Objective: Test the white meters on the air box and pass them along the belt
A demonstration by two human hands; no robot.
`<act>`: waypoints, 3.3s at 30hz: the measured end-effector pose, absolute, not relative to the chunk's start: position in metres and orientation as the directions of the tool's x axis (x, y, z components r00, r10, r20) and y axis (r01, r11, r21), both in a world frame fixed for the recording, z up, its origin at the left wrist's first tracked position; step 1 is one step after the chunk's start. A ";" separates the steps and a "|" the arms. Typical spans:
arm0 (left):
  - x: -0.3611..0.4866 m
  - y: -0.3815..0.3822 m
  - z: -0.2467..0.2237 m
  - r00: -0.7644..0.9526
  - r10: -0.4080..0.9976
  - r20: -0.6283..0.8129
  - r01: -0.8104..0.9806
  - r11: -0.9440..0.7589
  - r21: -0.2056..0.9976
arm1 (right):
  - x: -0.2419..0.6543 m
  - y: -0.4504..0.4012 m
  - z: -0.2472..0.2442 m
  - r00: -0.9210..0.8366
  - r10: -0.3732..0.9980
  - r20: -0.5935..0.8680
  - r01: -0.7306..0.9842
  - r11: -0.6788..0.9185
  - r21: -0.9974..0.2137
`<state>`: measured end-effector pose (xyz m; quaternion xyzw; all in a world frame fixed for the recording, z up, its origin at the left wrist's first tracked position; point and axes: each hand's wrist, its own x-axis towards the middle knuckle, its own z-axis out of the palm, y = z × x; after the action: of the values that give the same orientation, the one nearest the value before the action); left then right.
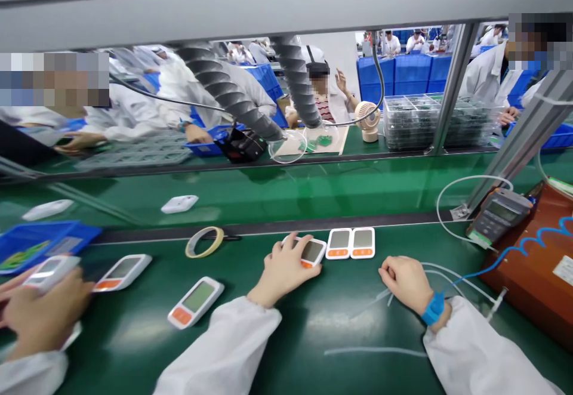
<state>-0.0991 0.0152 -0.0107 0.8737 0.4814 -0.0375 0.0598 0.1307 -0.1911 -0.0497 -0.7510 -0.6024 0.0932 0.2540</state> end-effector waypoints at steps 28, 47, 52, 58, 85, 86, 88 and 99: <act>0.043 0.042 -0.001 0.611 0.788 -0.071 0.770 -0.572 0.283 | 0.129 -0.190 -0.048 0.236 0.952 0.194 0.862 -0.113 -0.494; 0.034 0.010 -0.011 0.688 0.721 0.085 0.692 -0.687 0.224 | 0.133 -0.192 -0.056 0.217 0.946 0.241 0.862 -0.070 -0.502; 0.079 0.098 -0.006 0.611 0.789 0.060 0.760 -0.606 0.234 | 0.132 -0.191 -0.057 0.225 0.943 0.247 0.858 -0.072 -0.508; 0.080 0.131 -0.027 0.548 0.830 0.106 0.784 -0.553 0.282 | 0.133 -0.192 -0.057 0.222 0.946 0.236 0.855 -0.073 -0.514; -0.167 -0.031 -0.061 0.280 0.924 0.262 0.599 -0.381 0.705 | 0.140 -0.192 -0.060 0.226 0.930 0.292 0.857 -0.047 -0.513; -0.143 -0.035 -0.063 0.317 0.913 0.256 0.487 -0.388 0.783 | 0.140 -0.193 -0.060 0.225 0.930 0.290 0.853 -0.044 -0.520; -0.091 -0.044 -0.063 0.371 0.902 0.222 0.261 -0.331 0.907 | 0.141 -0.194 -0.057 0.217 0.934 0.285 0.841 -0.030 -0.540; 0.018 -0.088 -0.045 0.639 0.764 -0.094 -0.352 0.399 0.847 | 0.159 -0.215 -0.033 0.077 0.956 0.282 0.845 0.087 -0.528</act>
<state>0.0182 -0.0878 -0.0453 0.4232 0.2431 0.3487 0.8002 0.1594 -0.2145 -0.0335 -0.6691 -0.6730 0.0925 0.3014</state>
